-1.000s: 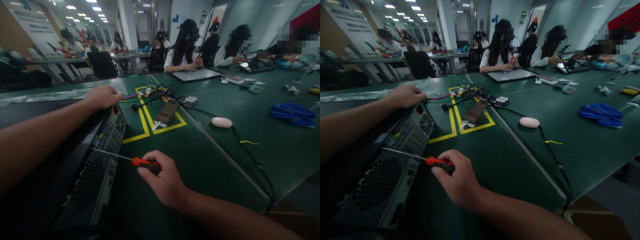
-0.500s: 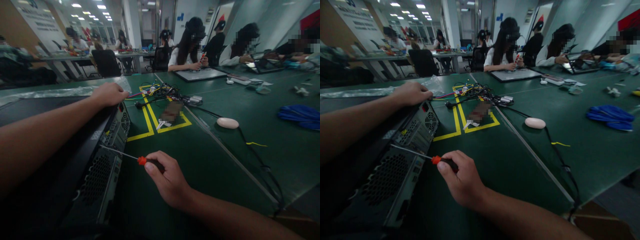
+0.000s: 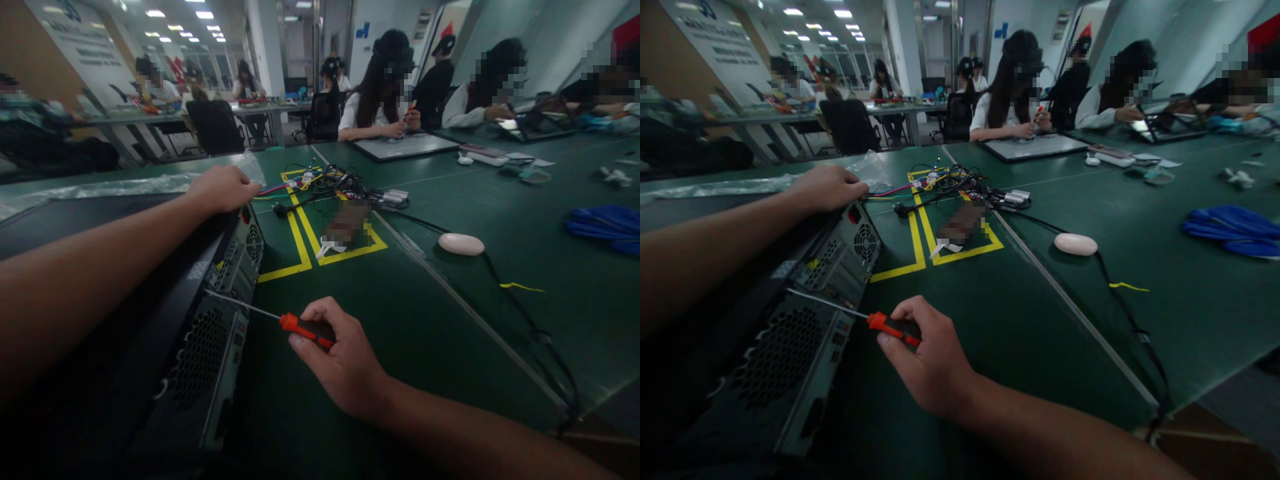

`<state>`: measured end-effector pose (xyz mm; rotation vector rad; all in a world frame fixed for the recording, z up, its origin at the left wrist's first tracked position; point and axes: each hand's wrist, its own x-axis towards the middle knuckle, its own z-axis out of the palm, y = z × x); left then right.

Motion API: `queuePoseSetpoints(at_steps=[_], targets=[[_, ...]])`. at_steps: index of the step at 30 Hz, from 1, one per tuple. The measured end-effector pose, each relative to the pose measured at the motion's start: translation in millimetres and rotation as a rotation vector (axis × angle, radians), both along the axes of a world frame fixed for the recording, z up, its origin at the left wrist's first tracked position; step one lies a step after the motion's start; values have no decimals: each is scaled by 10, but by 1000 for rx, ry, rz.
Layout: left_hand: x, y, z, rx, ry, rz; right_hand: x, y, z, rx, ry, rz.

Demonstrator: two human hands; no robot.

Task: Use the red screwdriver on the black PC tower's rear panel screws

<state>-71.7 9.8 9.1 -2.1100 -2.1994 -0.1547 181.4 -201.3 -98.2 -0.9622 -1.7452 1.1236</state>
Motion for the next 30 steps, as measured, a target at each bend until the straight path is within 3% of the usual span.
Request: queuePoseSetpoints(at_steps=[8,16,25,30], targets=[[-43,33,-33,5,8,-14,33,56,29,26,-25,-35],[-10,12,-9,-5,-30,-13,-12,9,-3,-103,59,36],[-11,11,-10,14,-36,-2,-14,-9,23,-149,56,23],[11,-12,7,-11,-6,2,13,10,17,-51,-12,9]])
